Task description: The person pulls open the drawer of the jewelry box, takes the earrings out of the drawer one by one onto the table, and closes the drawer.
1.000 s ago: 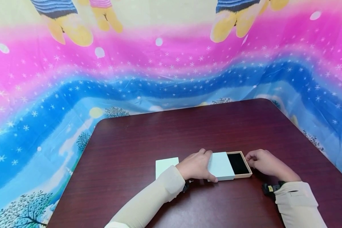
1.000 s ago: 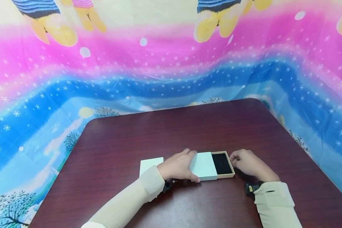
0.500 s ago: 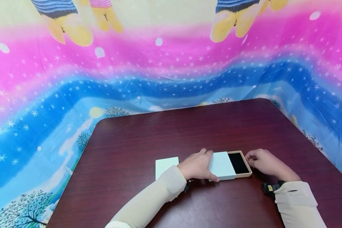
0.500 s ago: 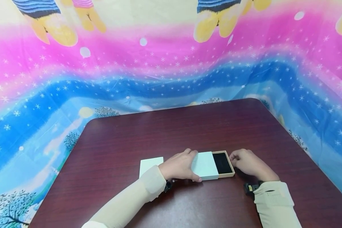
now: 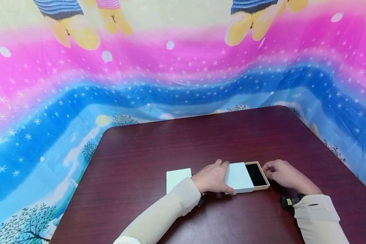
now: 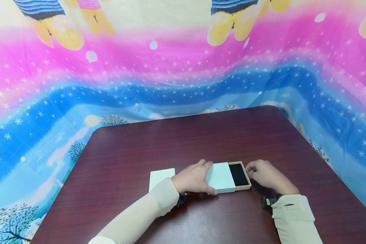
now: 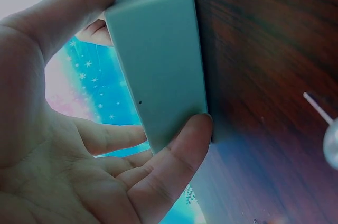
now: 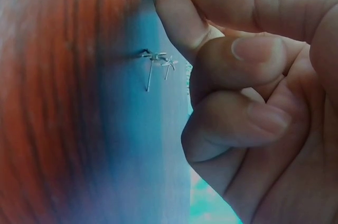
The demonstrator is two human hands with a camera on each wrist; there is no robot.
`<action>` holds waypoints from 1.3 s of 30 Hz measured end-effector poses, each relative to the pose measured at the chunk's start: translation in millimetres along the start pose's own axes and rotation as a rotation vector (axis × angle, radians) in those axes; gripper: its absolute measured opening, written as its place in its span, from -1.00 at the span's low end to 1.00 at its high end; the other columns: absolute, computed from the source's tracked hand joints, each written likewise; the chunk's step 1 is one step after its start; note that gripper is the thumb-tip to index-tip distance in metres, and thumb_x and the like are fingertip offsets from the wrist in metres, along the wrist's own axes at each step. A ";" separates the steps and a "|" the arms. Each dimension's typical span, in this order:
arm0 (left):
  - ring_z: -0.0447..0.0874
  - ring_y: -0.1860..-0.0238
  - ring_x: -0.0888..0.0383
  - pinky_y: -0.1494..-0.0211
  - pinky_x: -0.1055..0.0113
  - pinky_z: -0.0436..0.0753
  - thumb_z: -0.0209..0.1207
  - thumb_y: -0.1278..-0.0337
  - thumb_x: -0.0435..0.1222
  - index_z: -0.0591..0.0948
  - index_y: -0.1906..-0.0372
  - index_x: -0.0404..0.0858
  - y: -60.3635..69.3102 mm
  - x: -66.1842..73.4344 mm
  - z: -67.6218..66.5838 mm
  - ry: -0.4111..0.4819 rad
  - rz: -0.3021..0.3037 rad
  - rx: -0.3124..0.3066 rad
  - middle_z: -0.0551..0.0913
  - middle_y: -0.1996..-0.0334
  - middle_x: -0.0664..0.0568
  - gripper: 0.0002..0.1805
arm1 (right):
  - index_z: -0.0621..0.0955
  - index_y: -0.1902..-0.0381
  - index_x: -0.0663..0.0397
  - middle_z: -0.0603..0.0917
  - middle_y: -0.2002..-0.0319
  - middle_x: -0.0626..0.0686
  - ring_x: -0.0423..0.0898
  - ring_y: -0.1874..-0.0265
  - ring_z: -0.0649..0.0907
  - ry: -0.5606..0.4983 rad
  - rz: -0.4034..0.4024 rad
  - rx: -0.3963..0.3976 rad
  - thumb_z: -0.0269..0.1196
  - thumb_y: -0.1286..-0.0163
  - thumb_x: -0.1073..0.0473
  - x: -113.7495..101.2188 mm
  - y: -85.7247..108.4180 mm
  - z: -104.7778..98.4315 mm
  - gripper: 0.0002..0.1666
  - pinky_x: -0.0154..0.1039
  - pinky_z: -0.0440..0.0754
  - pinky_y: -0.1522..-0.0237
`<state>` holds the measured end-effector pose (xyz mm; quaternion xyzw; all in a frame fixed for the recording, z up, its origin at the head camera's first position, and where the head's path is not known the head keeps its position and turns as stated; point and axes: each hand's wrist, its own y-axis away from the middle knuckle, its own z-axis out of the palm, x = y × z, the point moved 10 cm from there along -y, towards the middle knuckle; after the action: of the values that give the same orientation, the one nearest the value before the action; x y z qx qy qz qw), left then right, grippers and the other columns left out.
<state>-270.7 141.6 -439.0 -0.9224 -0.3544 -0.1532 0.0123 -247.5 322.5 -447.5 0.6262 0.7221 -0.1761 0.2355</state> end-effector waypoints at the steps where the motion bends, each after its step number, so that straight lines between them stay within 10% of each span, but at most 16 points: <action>1: 0.43 0.34 0.30 0.24 0.48 0.47 0.44 0.29 0.26 0.38 -0.28 -0.19 -0.1 0.1 0.3 0.002 0.000 -0.001 0.43 0.15 0.14 0.01 | 0.66 0.38 0.08 0.56 0.58 -0.14 -0.20 0.57 0.46 0.000 -0.001 0.000 0.17 -0.25 0.40 0.0 0.0 0.1 -0.83 -0.26 0.42 0.47; 39: 0.44 0.39 0.29 0.27 0.47 0.47 0.41 0.28 0.28 0.37 -0.30 -0.18 -10.1 10.2 5.4 -0.005 -0.005 0.002 0.41 0.15 0.12 0.02 | 0.67 0.35 0.10 0.55 0.57 -0.13 -0.19 0.58 0.45 0.003 -0.004 0.001 0.17 -0.29 0.39 0.0 1.8 -1.1 -0.85 -0.24 0.42 0.46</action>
<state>-268.7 156.5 -442.1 -0.9218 -0.3569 -0.1507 0.0120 -245.9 323.4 -446.6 0.6250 0.7237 -0.1762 0.2338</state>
